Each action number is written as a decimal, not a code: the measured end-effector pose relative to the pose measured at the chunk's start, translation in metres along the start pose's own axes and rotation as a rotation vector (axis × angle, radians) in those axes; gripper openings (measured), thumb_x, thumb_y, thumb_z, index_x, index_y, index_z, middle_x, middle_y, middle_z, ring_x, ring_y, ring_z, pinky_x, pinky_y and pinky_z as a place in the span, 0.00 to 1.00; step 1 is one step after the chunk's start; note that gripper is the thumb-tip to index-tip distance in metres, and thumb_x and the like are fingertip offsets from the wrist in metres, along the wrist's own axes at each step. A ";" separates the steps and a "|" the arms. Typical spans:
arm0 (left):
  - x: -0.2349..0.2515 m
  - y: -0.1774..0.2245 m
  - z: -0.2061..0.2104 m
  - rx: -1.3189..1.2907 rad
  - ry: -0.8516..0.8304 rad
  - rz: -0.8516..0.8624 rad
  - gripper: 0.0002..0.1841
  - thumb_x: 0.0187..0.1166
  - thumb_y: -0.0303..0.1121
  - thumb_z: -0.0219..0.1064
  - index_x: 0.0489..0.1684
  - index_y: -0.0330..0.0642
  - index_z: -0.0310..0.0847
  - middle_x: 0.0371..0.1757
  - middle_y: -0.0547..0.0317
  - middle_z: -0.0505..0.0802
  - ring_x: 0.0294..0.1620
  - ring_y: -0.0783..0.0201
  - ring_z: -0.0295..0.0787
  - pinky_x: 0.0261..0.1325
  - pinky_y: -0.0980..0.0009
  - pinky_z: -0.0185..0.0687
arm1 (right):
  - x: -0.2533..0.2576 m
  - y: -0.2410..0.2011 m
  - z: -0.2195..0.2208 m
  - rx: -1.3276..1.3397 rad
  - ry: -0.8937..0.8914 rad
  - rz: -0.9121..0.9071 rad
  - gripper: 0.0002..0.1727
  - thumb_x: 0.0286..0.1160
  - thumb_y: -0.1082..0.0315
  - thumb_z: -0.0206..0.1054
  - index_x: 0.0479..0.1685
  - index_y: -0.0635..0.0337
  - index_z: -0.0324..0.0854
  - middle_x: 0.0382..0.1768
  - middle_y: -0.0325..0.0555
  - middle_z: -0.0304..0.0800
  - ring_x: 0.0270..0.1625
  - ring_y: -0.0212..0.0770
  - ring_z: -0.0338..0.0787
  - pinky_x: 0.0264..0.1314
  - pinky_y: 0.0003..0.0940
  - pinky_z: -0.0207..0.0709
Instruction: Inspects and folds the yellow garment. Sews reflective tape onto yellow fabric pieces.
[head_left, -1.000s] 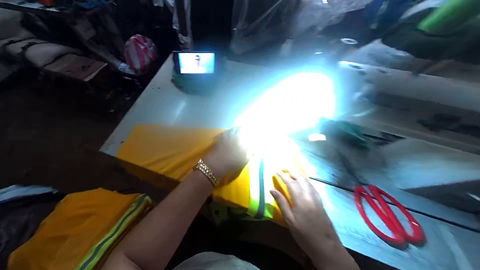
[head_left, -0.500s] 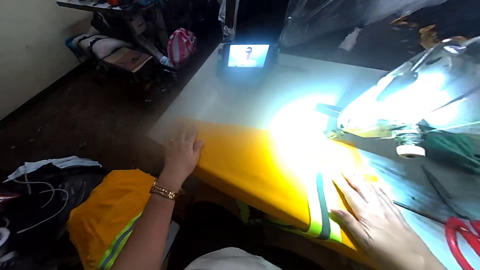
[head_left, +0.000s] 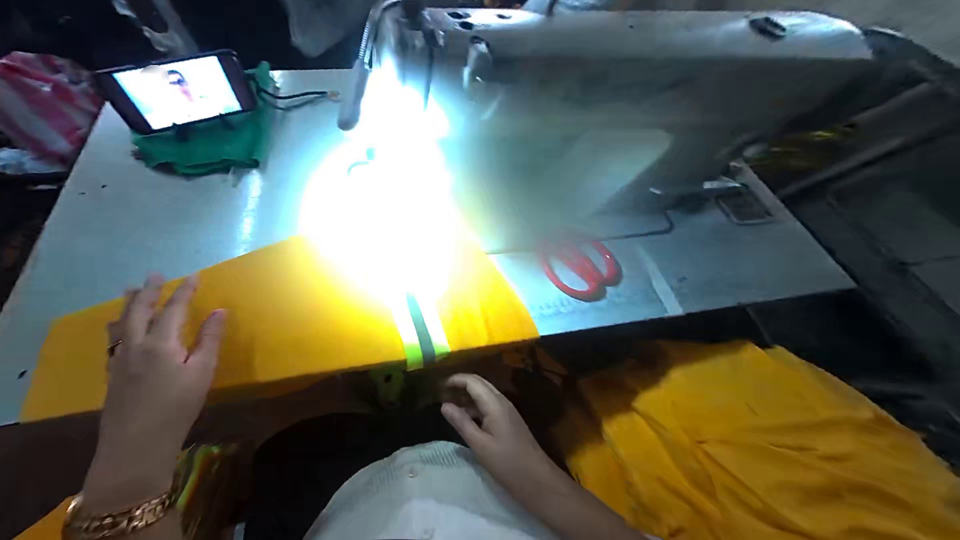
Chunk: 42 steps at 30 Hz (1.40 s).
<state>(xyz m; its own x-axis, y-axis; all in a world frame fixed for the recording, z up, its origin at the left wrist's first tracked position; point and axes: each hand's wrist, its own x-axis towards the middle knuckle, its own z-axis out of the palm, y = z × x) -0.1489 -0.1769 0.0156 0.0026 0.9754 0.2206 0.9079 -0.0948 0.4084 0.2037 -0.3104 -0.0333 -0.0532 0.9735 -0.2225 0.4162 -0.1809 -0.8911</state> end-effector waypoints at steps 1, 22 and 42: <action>0.004 0.013 0.007 -0.019 -0.024 0.052 0.32 0.88 0.53 0.52 0.83 0.38 0.73 0.88 0.33 0.67 0.89 0.28 0.56 0.82 0.26 0.54 | 0.003 0.007 0.002 0.061 0.019 0.122 0.25 0.83 0.56 0.66 0.67 0.68 0.79 0.64 0.55 0.86 0.67 0.40 0.88 0.70 0.32 0.83; 0.025 0.014 0.042 0.054 -0.102 0.217 0.37 0.86 0.63 0.43 0.83 0.46 0.75 0.87 0.41 0.72 0.90 0.35 0.59 0.86 0.27 0.44 | 0.022 -0.002 0.008 0.065 -0.126 0.127 0.26 0.85 0.50 0.61 0.60 0.67 0.81 0.55 0.58 0.88 0.64 0.47 0.85 0.71 0.42 0.76; 0.027 0.000 0.046 0.049 -0.125 0.217 0.38 0.86 0.63 0.43 0.86 0.47 0.72 0.89 0.37 0.69 0.92 0.33 0.55 0.87 0.27 0.40 | 0.021 0.001 0.008 0.076 -0.155 0.122 0.25 0.88 0.50 0.58 0.56 0.67 0.82 0.53 0.59 0.88 0.63 0.49 0.85 0.70 0.44 0.75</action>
<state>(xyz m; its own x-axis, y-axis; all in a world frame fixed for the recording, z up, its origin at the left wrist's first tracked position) -0.1300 -0.1414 -0.0192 0.2487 0.9506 0.1856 0.8997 -0.2977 0.3193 0.1959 -0.2909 -0.0415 -0.1484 0.9115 -0.3835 0.3589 -0.3117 -0.8798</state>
